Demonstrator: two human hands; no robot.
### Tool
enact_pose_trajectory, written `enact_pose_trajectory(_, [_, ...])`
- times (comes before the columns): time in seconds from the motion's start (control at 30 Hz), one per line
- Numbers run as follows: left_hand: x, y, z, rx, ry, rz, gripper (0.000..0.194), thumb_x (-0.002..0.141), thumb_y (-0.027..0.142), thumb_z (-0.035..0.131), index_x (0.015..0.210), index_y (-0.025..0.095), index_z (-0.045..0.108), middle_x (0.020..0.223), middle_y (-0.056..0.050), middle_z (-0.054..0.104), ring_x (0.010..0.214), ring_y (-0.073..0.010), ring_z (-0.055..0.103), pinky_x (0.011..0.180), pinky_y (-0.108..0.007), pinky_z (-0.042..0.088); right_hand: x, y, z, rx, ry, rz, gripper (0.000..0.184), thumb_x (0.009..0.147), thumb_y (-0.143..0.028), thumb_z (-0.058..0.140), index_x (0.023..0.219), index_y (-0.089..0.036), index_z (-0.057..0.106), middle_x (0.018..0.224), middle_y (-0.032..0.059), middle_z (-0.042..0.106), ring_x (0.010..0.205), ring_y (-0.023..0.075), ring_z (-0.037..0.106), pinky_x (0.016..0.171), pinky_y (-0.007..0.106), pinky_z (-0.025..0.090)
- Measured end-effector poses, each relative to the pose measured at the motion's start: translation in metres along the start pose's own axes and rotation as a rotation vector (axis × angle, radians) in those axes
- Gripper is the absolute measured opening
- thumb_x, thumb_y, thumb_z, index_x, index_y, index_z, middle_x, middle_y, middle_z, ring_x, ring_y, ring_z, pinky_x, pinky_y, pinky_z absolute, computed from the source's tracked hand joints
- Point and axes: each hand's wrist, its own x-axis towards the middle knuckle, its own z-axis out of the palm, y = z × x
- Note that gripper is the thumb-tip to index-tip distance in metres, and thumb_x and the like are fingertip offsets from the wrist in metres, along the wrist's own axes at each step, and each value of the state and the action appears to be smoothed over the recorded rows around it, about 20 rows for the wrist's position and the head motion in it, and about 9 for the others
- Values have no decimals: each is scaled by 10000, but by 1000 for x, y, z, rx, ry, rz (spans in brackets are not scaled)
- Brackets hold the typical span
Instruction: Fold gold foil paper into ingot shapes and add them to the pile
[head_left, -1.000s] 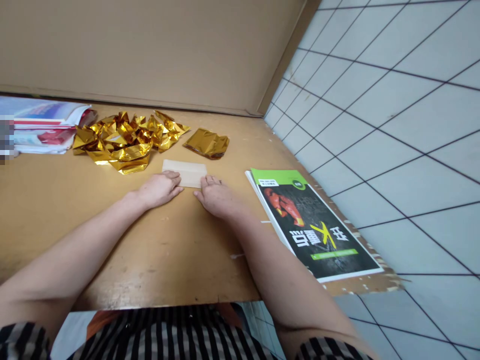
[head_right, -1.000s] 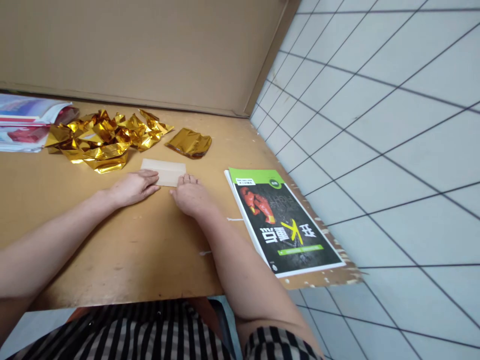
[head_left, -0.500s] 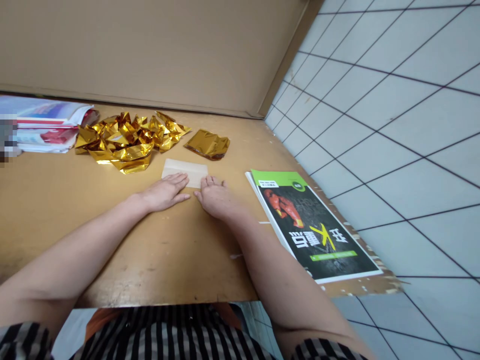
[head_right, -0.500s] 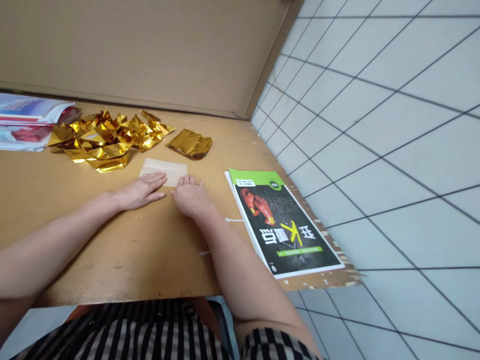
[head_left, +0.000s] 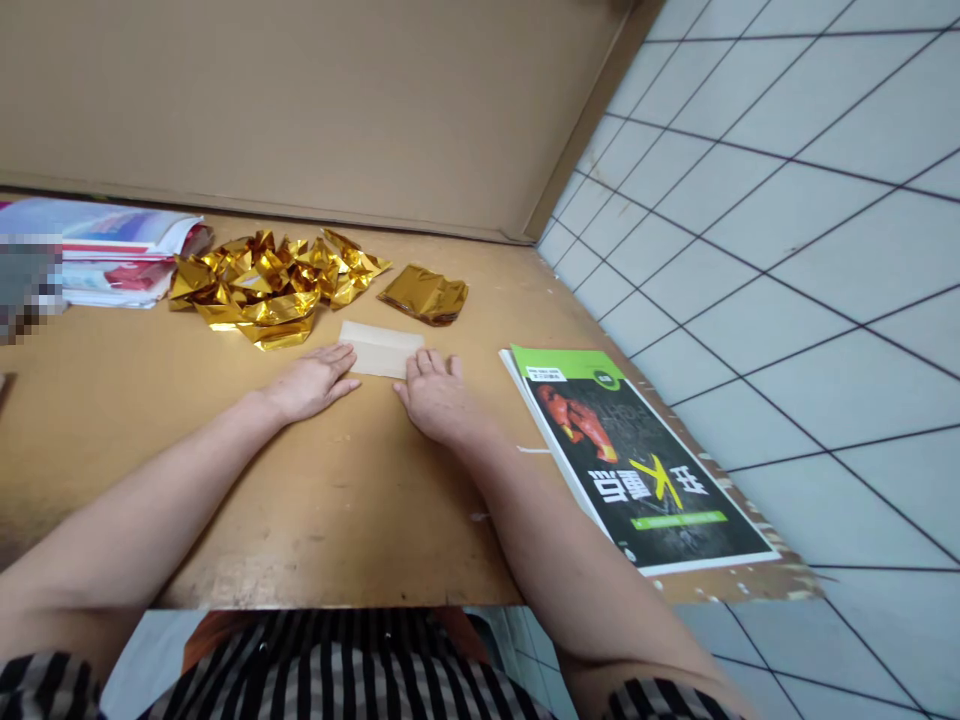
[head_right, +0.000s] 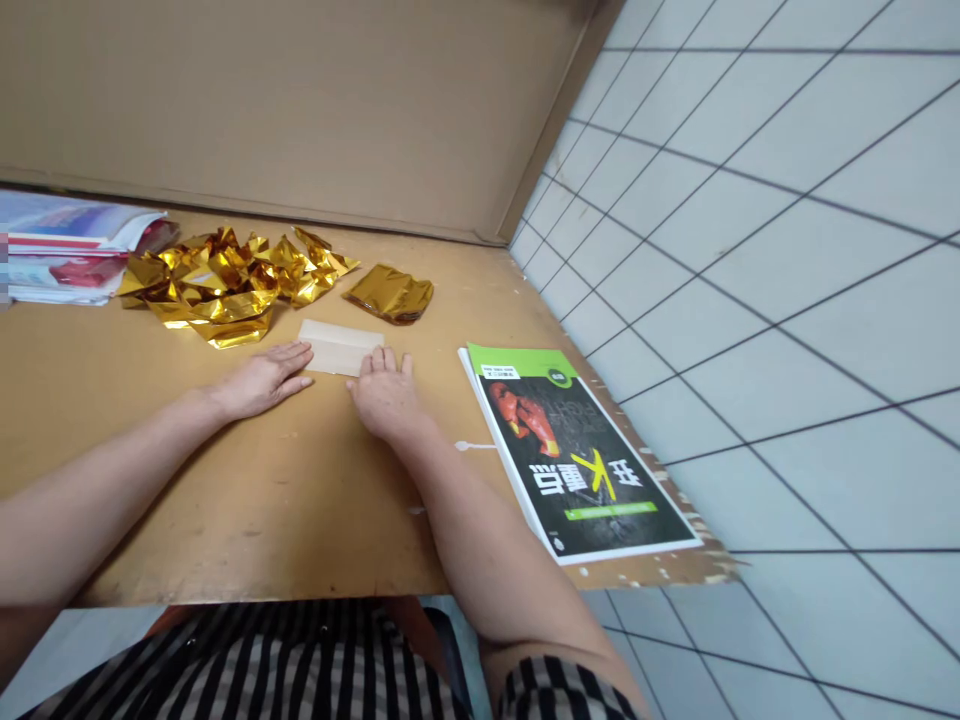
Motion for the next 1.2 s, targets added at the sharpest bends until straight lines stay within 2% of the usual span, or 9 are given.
enact_pose_trajectory(0.07, [1,1,0,8,4,7,591,983,515,360,1407,134,517,1514,-140,471,1433,-250,402,1199,-422,311,5,-10,2,40,40,-74,560,1001,-364,290,1451,-67,442,1556,228,389,1482,320,296,1193,590,198])
enact_pose_trajectory(0.17, [1,1,-1,15,-11,8,577,978,440,392,1420,82,492,1513,-180,459,1431,-264,404,1200,-429,311,15,-29,5,128,-10,-220,616,1008,-408,259,1503,-55,362,1580,207,354,1495,291,277,1220,534,195])
enact_pose_trajectory(0.3, [1,1,-2,9,-17,25,560,975,401,400,1429,83,481,1515,-178,455,1426,-260,413,1200,-439,315,21,-41,7,175,-49,-234,641,1001,-409,284,1523,-40,317,1590,194,340,1495,268,282,1220,460,243])
enact_pose_trajectory(0.43, [1,0,-1,2,-2,15,579,988,464,363,1407,95,512,1516,-168,457,1428,-259,410,1195,-441,323,17,-21,12,170,-58,-238,642,998,-434,292,1515,-57,344,1608,186,296,1508,276,247,1222,475,232])
enact_pose_trajectory(0.67, [0,3,-2,20,49,0,535,991,474,377,1343,123,575,1464,-147,533,1381,-263,476,1177,-435,356,7,21,20,182,4,-136,612,1002,-431,289,1504,-92,379,1588,185,350,1492,281,288,1204,484,273])
enact_pose_trajectory(0.83, [14,26,-1,7,72,41,551,999,511,348,1356,144,552,1461,-143,537,1408,-285,433,1186,-470,326,8,16,22,161,12,-99,617,996,-406,311,1495,-50,379,1582,212,348,1491,290,290,1207,480,265])
enact_pose_trajectory(1.0, [33,53,6,-46,-77,76,645,1002,520,327,1496,108,382,1574,-156,374,1480,-280,306,1218,-443,252,6,16,20,156,-25,-114,608,973,-315,329,1510,-32,347,1599,200,314,1502,292,259,1208,487,264])
enact_pose_trajectory(1.1, [33,50,7,-54,-112,33,668,1001,529,324,1503,91,370,1588,-164,337,1489,-279,282,1220,-422,242,5,17,18,159,-26,-113,606,983,-331,315,1508,-30,352,1596,204,317,1502,289,259,1211,485,258])
enact_pose_trajectory(1.2, [25,31,5,-50,-69,11,660,993,547,331,1467,100,438,1572,-158,371,1479,-282,309,1212,-432,263,5,15,16,154,-21,-107,616,999,-376,308,1500,-22,363,1590,215,323,1497,288,273,1216,469,249])
